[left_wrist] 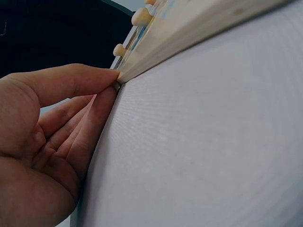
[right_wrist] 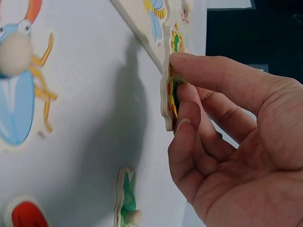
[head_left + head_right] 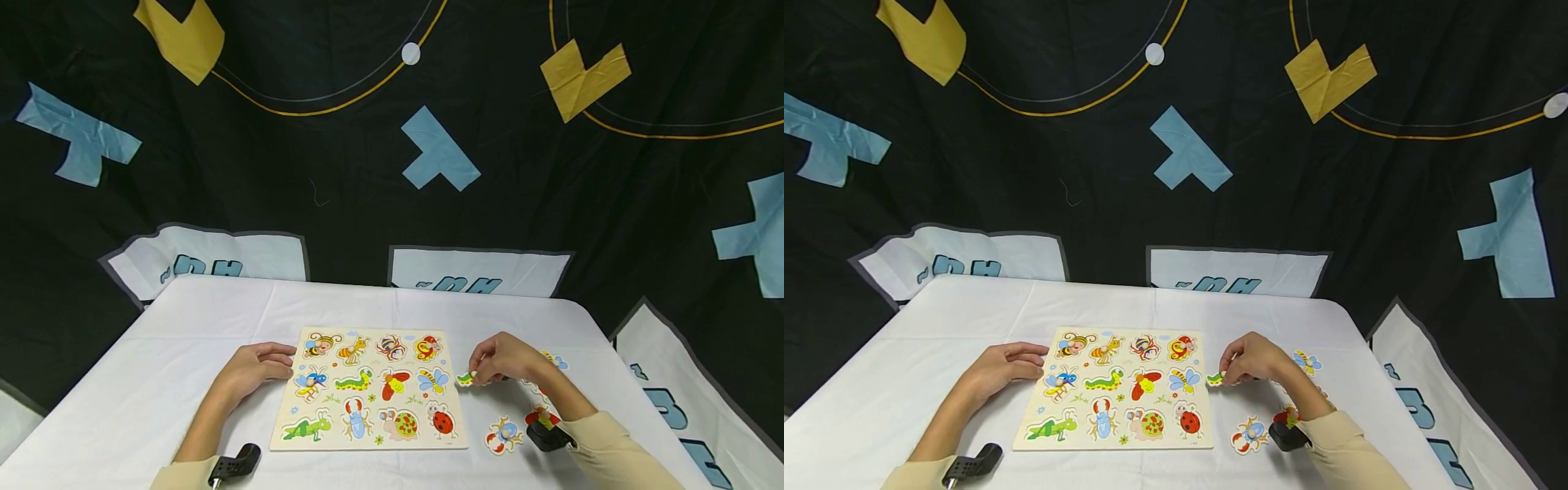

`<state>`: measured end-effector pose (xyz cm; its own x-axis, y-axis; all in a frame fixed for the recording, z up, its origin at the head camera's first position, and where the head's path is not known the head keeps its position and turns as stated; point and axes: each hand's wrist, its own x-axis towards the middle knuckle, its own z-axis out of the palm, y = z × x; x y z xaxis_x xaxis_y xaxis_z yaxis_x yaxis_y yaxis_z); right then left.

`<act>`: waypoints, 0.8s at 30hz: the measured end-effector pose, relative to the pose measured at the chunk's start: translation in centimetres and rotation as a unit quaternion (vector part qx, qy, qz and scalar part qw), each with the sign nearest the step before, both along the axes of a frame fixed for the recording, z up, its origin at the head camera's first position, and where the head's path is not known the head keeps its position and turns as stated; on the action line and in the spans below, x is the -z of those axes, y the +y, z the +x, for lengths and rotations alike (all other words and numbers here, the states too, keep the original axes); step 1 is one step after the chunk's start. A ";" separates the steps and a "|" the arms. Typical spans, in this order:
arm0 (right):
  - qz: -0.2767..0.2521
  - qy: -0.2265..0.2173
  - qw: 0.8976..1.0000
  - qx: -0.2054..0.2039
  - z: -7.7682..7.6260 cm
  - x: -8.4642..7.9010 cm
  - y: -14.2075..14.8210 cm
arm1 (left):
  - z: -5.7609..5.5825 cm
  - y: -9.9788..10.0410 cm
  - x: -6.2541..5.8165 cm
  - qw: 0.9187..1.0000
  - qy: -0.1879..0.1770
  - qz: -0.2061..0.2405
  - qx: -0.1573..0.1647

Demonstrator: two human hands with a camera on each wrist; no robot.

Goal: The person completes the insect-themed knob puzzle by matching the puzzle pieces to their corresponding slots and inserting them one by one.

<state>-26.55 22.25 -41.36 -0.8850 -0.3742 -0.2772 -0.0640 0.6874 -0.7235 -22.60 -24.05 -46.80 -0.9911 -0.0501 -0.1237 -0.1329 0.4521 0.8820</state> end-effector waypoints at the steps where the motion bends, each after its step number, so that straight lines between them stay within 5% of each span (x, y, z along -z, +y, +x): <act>1: 0.000 0.000 1.000 0.001 0.0 0.0 -0.2 | 0.0 0.0 0.0 1.000 0.000 -0.002 0.000; 24: -0.033 0.018 0.999 -0.016 -0.5 0.5 -4.4 | -0.1 0.1 0.1 1.000 -0.001 -0.009 -0.005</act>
